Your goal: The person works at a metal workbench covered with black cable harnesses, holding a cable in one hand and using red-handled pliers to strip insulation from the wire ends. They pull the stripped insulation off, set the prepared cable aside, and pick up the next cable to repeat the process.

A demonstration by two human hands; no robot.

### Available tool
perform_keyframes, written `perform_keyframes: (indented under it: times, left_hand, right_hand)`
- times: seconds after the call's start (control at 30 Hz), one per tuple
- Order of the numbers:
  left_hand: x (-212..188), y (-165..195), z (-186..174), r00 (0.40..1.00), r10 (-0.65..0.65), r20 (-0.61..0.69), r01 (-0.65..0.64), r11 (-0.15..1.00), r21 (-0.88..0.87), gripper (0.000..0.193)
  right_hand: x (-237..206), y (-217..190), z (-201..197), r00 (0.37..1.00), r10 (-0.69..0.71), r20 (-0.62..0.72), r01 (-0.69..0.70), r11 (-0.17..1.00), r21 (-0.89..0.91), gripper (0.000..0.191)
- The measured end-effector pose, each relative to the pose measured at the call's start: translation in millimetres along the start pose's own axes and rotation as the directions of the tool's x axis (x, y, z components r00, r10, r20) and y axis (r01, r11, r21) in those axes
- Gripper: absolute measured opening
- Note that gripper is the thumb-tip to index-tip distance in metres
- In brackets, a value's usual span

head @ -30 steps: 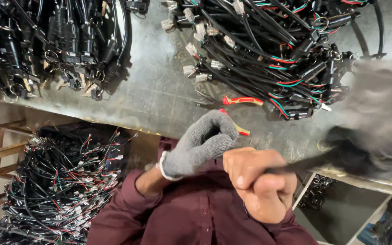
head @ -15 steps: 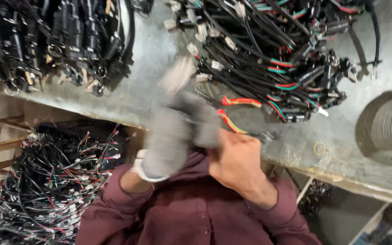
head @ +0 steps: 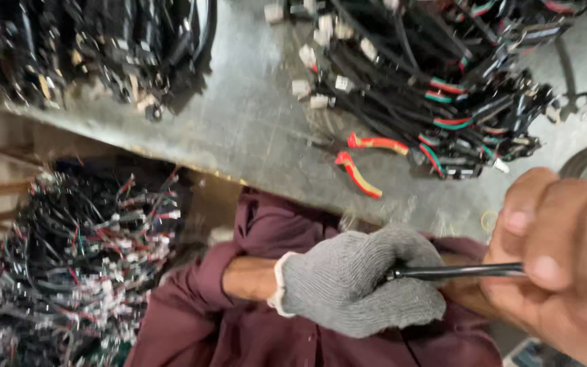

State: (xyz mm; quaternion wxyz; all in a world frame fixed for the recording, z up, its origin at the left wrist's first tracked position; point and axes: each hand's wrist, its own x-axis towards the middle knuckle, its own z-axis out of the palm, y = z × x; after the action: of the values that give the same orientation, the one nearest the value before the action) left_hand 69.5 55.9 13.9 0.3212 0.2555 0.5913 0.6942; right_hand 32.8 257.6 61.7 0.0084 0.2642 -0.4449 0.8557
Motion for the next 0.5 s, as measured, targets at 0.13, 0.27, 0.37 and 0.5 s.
perform_keyframes:
  times: [0.13,0.27,0.37,0.5]
  left_hand:
    - [2.4,2.4,-23.3,0.970,0.242,-0.018,-0.238,0.963,0.122,0.022]
    - [2.8,-6.5,-46.6,0.903,0.428,-0.027,-0.379,0.826,0.418,0.023]
    - [-4.3,-18.3,-54.8,0.976,-0.174,0.130,0.211,0.902,-0.377,0.034]
    - [-5.0,-20.6,-86.8,0.997,-0.040,-0.067,0.007,0.898,-0.440,0.033]
  right_hand:
    - [-26.4,9.6,-17.4,0.999,-0.036,-0.029,0.036,0.999,0.012,0.028]
    - [-8.4,25.8,-21.2,0.987,-0.054,-0.150,0.072,0.990,0.121,0.033]
    - [37.4,40.5,-19.6,0.928,-0.007,-0.372,0.105,0.964,0.243,0.037]
    - [20.3,93.7,-0.9,0.846,0.335,-0.415,-0.264,0.939,0.219,0.042]
